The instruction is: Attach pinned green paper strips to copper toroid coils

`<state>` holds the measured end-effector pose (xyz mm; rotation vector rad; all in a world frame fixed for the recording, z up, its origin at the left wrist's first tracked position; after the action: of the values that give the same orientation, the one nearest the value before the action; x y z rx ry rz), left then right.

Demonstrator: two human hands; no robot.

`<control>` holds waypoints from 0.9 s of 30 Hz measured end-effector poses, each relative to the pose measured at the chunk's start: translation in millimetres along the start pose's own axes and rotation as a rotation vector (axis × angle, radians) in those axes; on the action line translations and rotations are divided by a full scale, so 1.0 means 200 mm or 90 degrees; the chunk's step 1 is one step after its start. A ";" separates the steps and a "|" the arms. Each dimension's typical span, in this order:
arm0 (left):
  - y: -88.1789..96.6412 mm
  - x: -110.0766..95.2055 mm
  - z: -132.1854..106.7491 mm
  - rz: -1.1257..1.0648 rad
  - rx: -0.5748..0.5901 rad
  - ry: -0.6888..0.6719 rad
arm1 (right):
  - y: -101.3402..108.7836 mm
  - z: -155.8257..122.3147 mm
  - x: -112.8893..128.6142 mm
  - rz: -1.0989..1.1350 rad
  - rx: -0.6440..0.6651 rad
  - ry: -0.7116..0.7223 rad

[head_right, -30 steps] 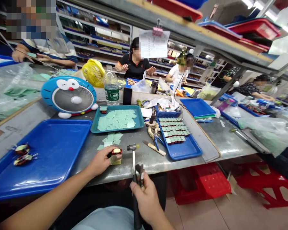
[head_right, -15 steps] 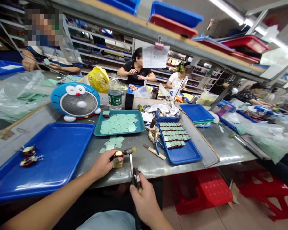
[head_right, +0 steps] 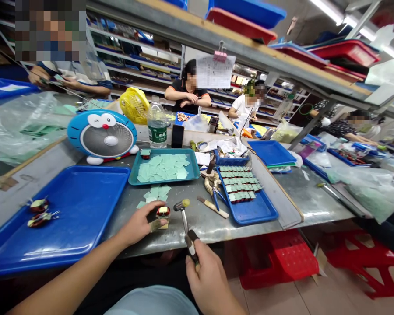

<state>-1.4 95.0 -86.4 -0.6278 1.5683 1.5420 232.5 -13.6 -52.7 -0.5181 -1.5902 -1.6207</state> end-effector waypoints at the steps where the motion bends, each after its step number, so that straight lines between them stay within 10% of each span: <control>1: -0.02 -0.01 0.01 -0.002 0.005 -0.006 | 0.00 0.01 0.01 -0.015 0.004 0.018; 14: -0.05 -0.01 0.01 0.011 -0.004 -0.025 | 0.02 0.08 0.11 -0.239 -0.014 0.231; 27: 0.24 -0.37 -0.04 0.228 -0.130 -0.181 | 0.09 0.07 0.36 -0.549 0.001 0.445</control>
<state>-3.2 79.3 1.3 -0.2247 1.3662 1.9789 200.2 -15.2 15.4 0.7908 -1.3001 -2.0686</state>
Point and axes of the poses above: each hand's wrist, its own z-axis towards the middle knuckle, its own y-axis out of the back of the hand, x = y × z, the point moved 8 cm from there along z, towards the middle knuckle, and after that the axes turned 3 degrees about y, right-handed, at the moved point
